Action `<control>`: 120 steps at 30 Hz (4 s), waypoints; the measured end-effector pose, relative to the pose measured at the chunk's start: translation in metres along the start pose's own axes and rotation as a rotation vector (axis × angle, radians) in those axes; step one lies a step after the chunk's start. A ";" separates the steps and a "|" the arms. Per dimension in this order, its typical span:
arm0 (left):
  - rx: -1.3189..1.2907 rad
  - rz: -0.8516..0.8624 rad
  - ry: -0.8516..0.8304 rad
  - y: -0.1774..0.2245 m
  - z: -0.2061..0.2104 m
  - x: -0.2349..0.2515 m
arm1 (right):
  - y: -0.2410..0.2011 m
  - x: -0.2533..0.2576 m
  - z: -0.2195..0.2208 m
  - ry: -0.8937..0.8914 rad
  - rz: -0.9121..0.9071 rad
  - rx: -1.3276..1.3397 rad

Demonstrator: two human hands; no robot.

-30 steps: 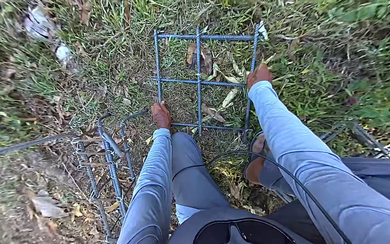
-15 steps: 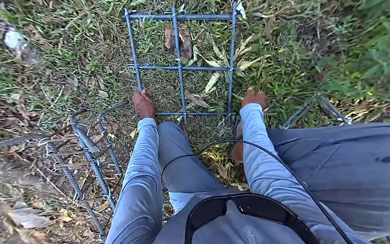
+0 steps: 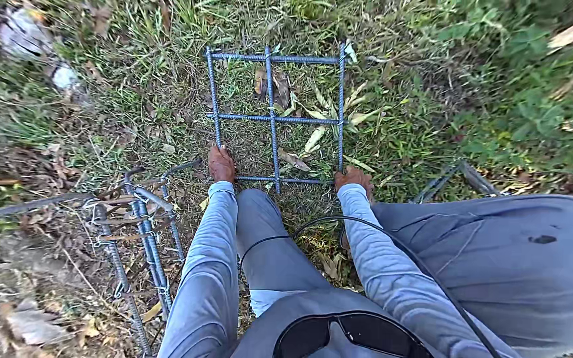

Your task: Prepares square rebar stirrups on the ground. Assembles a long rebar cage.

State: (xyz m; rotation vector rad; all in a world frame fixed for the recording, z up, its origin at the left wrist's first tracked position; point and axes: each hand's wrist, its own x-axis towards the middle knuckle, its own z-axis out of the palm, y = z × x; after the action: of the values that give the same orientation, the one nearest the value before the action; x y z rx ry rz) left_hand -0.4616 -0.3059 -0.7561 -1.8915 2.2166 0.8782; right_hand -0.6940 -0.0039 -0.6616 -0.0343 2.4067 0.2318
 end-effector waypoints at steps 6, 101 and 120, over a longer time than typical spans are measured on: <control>-0.040 -0.032 -0.038 0.016 -0.007 -0.005 | -0.008 -0.022 -0.055 0.016 -0.050 0.183; 0.187 0.024 -0.231 0.012 -0.043 0.017 | -0.041 0.067 -0.024 0.124 -0.243 0.336; -0.342 0.071 -0.015 -0.017 -0.127 -0.276 | -0.074 -0.055 -0.098 0.114 -0.462 0.229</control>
State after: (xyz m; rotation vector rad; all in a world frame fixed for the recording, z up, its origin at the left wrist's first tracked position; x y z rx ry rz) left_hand -0.3478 -0.1269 -0.5384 -1.9359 2.2541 1.3543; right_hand -0.7106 -0.0966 -0.5650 -0.5024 2.4438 -0.2650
